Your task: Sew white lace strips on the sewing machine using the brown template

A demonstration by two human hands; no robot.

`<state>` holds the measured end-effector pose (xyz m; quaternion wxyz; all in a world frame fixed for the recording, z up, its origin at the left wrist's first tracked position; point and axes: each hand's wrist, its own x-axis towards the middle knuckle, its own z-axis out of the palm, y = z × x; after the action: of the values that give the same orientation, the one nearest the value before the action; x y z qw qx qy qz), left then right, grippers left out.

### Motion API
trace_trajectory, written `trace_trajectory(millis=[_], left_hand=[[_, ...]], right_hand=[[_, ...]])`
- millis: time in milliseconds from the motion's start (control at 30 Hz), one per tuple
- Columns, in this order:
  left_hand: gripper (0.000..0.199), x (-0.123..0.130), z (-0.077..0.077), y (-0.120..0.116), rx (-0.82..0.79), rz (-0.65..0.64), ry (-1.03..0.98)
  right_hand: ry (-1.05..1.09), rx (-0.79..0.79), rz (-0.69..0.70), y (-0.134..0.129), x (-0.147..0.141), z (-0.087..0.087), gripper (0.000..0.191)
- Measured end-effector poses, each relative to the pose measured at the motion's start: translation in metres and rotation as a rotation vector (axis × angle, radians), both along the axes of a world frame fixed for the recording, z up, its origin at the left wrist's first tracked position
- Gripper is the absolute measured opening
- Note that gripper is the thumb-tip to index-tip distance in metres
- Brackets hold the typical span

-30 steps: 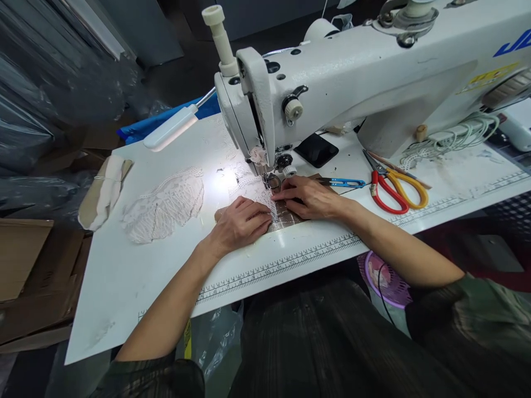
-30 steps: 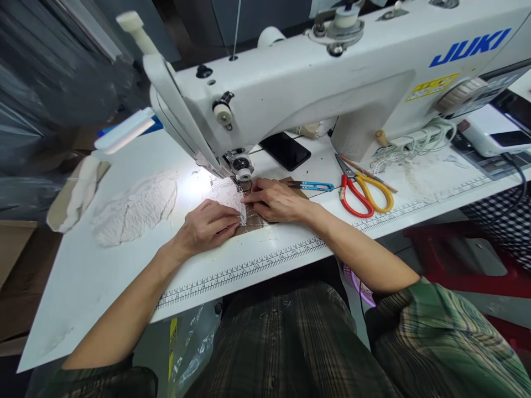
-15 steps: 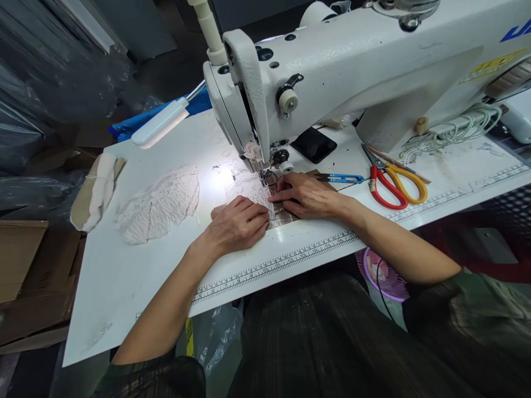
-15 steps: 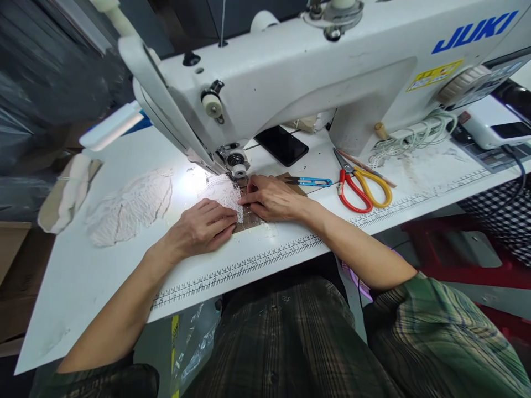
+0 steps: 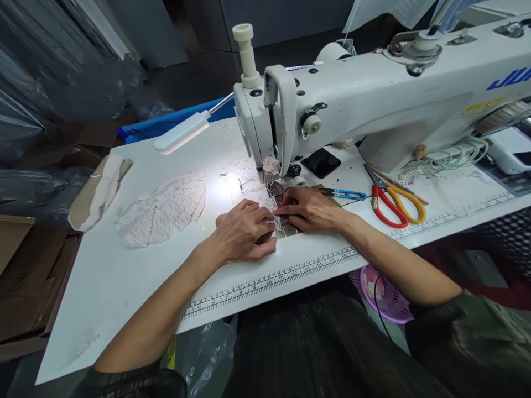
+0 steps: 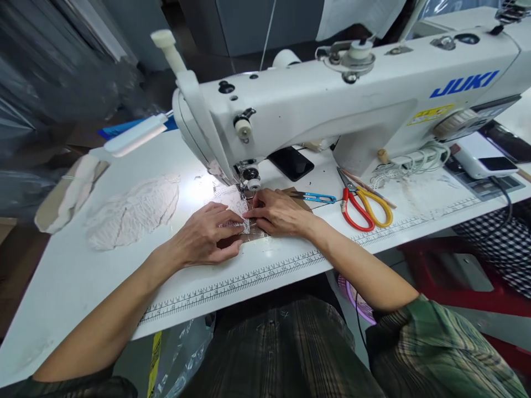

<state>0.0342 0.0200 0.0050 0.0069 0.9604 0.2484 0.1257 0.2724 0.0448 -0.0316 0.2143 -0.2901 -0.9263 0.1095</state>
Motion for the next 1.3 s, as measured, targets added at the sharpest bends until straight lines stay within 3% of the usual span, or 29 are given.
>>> trace_trajectory(millis=[867, 1300], left_hand=[[0.031, -0.005, -0.016, 0.002, 0.075, 0.066, -0.089], [0.043, -0.006, -0.025, 0.007, 0.125, 0.150, -0.045]], right_hand=[[-0.200, 0.007, -0.203, -0.004, -0.014, 0.004, 0.036], [-0.148, 0.003, -0.180, -0.003, -0.009, 0.001, 0.041]])
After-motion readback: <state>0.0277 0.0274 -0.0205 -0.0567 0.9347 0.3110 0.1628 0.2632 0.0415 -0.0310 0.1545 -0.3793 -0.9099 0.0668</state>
